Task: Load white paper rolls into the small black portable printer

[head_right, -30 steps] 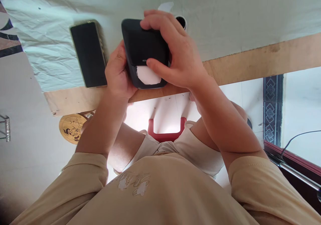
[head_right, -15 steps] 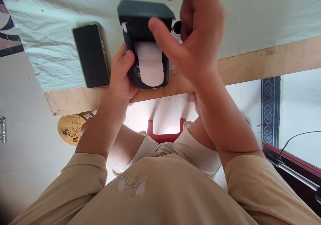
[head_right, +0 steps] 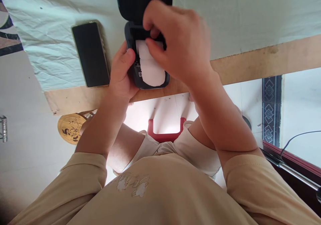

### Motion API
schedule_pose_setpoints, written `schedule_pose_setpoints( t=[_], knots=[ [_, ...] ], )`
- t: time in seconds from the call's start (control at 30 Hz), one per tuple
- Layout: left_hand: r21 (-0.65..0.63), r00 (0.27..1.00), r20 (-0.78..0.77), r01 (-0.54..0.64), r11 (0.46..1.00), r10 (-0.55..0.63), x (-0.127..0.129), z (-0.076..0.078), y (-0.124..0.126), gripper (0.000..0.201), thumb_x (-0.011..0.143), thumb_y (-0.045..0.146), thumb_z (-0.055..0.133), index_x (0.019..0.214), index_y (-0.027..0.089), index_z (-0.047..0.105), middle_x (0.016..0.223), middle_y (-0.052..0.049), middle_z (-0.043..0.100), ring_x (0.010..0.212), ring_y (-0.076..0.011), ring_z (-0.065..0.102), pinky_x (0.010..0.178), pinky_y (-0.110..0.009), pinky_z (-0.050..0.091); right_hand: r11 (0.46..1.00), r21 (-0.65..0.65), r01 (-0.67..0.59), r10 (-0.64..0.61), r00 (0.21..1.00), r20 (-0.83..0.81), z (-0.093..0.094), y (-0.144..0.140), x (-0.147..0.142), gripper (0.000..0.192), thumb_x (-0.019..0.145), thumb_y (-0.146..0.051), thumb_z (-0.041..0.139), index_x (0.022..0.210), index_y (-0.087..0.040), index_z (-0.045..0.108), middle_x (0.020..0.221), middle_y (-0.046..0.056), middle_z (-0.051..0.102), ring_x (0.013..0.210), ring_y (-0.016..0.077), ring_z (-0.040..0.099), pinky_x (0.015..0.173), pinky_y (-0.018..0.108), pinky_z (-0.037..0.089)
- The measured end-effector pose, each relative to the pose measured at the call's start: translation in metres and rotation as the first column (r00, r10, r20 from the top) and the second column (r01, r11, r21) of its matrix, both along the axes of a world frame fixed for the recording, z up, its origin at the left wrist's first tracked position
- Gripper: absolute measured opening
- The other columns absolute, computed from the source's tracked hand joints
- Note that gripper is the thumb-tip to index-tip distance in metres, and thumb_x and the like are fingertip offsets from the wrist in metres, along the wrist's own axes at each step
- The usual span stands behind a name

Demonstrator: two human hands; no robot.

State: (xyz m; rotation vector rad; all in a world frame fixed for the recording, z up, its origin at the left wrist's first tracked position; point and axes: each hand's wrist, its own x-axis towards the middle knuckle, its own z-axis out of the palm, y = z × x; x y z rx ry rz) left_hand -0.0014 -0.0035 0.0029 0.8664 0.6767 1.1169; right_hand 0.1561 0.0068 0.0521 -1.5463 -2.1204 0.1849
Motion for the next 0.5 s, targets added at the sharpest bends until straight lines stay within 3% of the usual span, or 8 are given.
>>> schedule_pose_setpoints(
  t=[0.13,0.27,0.33,0.4,0.47,0.5],
  knots=[
    [-0.005,1.0,-0.019,0.015,1.0,-0.015,0.0,0.002,-0.001,0.015,0.086,0.034,0.054,0.091,0.028,0.066,0.085,-0.002,0.065,0.094,-0.0213,0.065,0.076,-0.032,0.054,0.96,-0.278,0.024,0.057,0.958,0.281,0.009,0.0,-0.007,0.027,0.078,-0.03,0.053,0.104,-0.032,0.06,0.094,-0.002,0.065,0.09,0.0222,0.061,0.073,0.035,0.046],
    [-0.006,1.0,0.004,0.011,1.0,-0.011,0.003,0.005,-0.004,0.018,0.088,0.033,0.051,0.092,0.026,0.067,0.087,-0.003,0.065,0.096,-0.0209,0.064,0.077,-0.031,0.053,0.936,-0.351,0.003,0.098,0.958,0.269,0.018,0.0,-0.004,0.039,0.072,-0.026,0.057,0.111,-0.032,0.056,0.091,-0.002,0.063,0.088,0.0234,0.06,0.077,0.041,0.048],
    [-0.017,1.0,0.014,0.016,1.0,-0.016,0.004,0.005,-0.005,0.017,0.087,0.034,0.051,0.091,0.026,0.066,0.084,-0.002,0.064,0.095,-0.0205,0.064,0.074,-0.03,0.053,0.948,-0.313,-0.058,0.111,0.982,0.155,0.022,-0.003,0.001,0.04,0.069,-0.023,0.059,0.108,-0.029,0.059,0.088,-0.002,0.064,0.082,0.02,0.06,0.079,0.041,0.046],
    [-0.036,1.0,0.026,0.0,0.999,0.001,0.003,0.005,-0.005,0.017,0.087,0.035,0.051,0.089,0.025,0.065,0.082,-0.002,0.063,0.096,-0.0204,0.064,0.075,-0.029,0.054,0.942,-0.283,-0.181,0.164,0.983,-0.083,0.026,-0.006,0.01,0.036,0.067,-0.022,0.061,0.103,-0.025,0.061,0.089,-0.003,0.065,0.078,0.0145,0.06,0.073,0.033,0.045],
    [-0.05,0.999,0.044,-0.002,0.999,0.004,0.002,0.005,-0.004,0.015,0.087,0.033,0.052,0.091,0.025,0.063,0.086,-0.002,0.065,0.101,-0.0208,0.063,0.078,-0.03,0.054,0.932,-0.227,-0.284,0.173,0.896,-0.409,0.027,-0.007,0.019,0.031,0.069,-0.021,0.059,0.1,-0.022,0.061,0.096,-0.004,0.063,0.077,0.0105,0.06,0.061,0.025,0.041],
    [-0.056,0.999,0.054,0.003,0.998,0.0,0.002,0.004,-0.003,0.015,0.087,0.033,0.052,0.094,0.025,0.063,0.09,-0.002,0.066,0.103,-0.0213,0.062,0.079,-0.031,0.054,0.944,-0.197,-0.266,0.121,0.832,-0.541,0.026,-0.006,0.023,0.028,0.07,-0.019,0.055,0.097,-0.021,0.06,0.099,-0.003,0.062,0.076,0.0089,0.059,0.055,0.022,0.037]
  ],
)
